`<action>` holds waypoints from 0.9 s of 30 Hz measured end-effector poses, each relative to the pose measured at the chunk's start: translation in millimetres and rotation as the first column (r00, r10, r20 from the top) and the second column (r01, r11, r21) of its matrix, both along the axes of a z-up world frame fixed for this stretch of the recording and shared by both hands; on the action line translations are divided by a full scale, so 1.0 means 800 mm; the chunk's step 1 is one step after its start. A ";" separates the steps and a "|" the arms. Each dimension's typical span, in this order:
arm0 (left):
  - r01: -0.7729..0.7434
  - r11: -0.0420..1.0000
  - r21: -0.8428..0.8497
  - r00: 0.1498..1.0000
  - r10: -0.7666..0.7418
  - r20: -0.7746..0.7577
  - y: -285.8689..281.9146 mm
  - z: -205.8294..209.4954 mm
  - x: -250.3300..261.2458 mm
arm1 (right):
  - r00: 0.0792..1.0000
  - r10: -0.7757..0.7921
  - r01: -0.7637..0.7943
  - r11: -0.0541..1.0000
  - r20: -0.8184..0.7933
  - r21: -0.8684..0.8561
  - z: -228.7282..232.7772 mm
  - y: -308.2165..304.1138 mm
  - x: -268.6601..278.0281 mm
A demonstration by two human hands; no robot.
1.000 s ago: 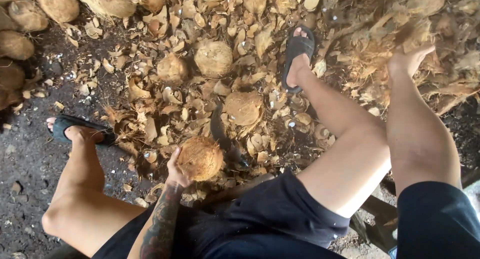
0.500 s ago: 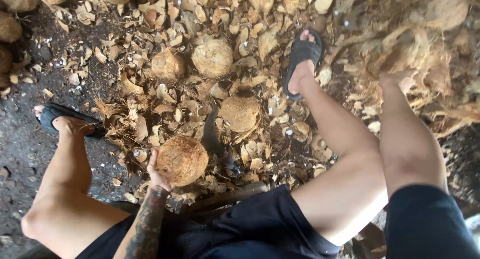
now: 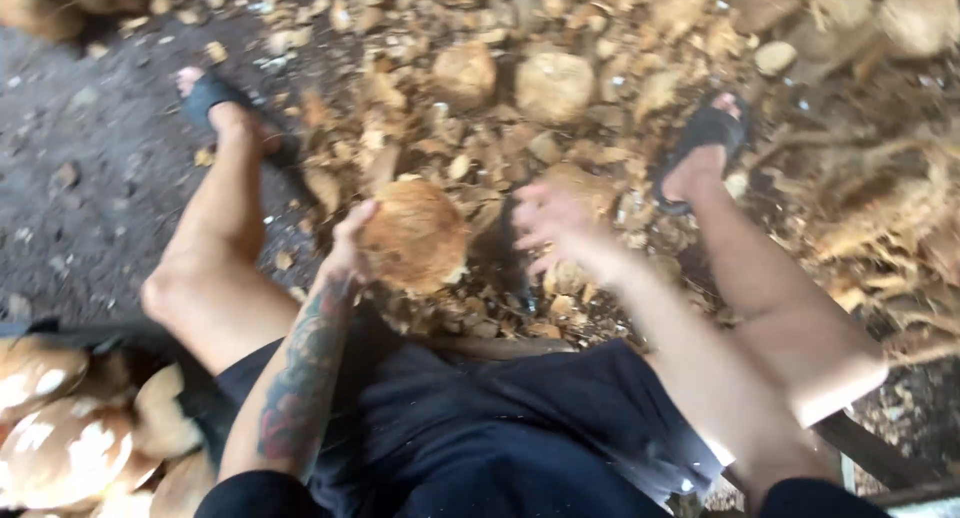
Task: The person sits on the ground and uses a knife to peel the husk off a coconut. They rotate the coconut to remove the outer layer, then pour the coconut water into a blue bucket before continuing to peel another coconut.
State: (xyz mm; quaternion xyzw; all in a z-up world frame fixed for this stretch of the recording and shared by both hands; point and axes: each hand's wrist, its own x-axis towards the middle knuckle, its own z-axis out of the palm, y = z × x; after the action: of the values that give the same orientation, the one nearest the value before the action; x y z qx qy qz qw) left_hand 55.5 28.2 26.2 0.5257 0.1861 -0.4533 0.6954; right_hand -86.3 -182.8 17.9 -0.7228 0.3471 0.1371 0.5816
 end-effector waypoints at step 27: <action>-0.363 0.797 -0.483 0.931 0.296 -0.211 0.045 -0.099 -0.027 | 0.926 0.138 -0.284 0.867 -0.351 -0.410 -0.286 0.033 -0.079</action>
State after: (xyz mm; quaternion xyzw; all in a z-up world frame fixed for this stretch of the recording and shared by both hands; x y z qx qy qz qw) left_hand 34.2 64.3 -53.2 0.2509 0.1901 -0.3899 0.8654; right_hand -149.8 -156.1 -211.1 -0.8414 0.3743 0.2276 0.3164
